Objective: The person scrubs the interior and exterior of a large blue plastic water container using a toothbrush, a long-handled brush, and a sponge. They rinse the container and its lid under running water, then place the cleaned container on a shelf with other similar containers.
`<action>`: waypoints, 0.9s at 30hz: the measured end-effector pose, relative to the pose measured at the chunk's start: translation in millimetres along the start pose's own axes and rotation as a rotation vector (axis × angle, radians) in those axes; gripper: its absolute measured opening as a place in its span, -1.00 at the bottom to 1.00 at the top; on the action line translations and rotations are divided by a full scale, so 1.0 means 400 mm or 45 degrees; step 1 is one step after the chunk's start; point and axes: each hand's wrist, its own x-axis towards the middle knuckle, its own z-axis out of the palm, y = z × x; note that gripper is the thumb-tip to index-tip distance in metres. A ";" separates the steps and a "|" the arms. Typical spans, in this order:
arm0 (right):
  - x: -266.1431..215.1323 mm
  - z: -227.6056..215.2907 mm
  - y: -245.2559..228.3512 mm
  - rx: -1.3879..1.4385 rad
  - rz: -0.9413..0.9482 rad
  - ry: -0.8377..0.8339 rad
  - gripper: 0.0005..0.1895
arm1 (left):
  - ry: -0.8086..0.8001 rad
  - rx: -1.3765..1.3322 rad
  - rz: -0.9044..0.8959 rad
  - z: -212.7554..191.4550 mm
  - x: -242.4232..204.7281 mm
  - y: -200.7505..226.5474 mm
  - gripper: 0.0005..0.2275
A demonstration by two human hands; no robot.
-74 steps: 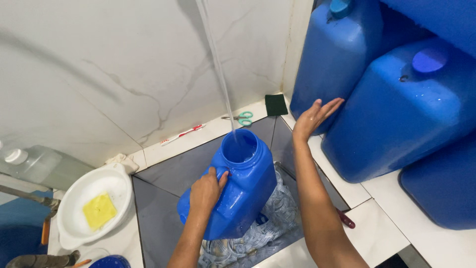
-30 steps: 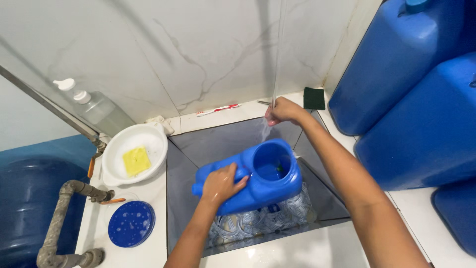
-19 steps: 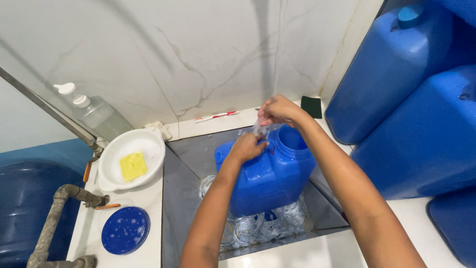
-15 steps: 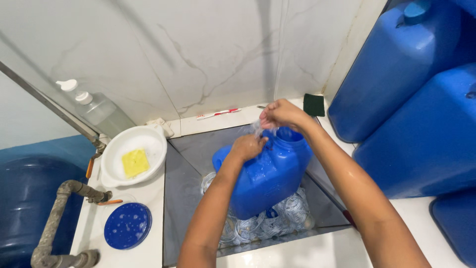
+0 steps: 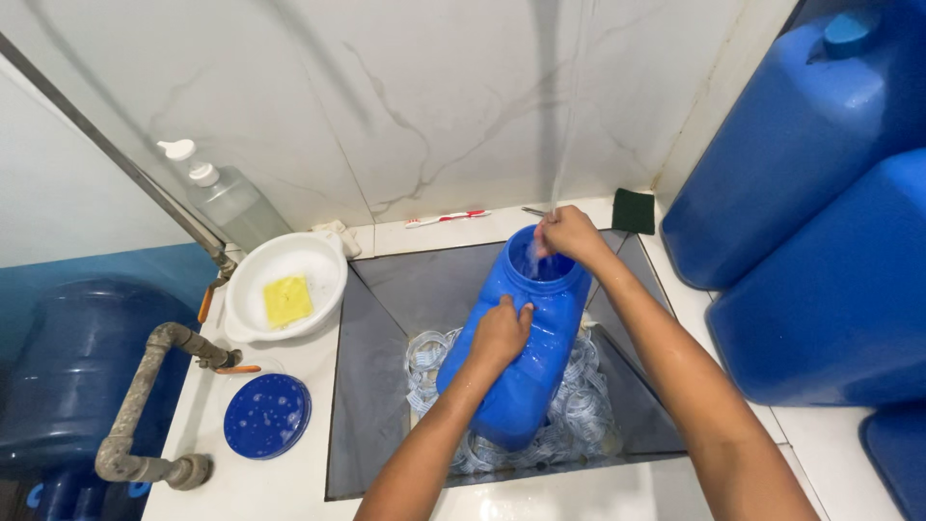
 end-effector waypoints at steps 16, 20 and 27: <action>0.364 0.253 0.122 -0.253 -0.693 -0.076 -0.79 | 0.297 -0.010 -0.419 -0.173 -0.160 -0.222 -0.48; 0.504 0.387 0.212 -1.023 -0.962 0.325 -0.86 | 0.320 -0.075 -0.676 -0.163 -0.190 -0.291 -0.48; 0.514 0.435 0.242 -1.109 -0.806 0.653 -0.90 | 0.271 -0.121 -0.780 -0.199 -0.178 -0.290 -0.49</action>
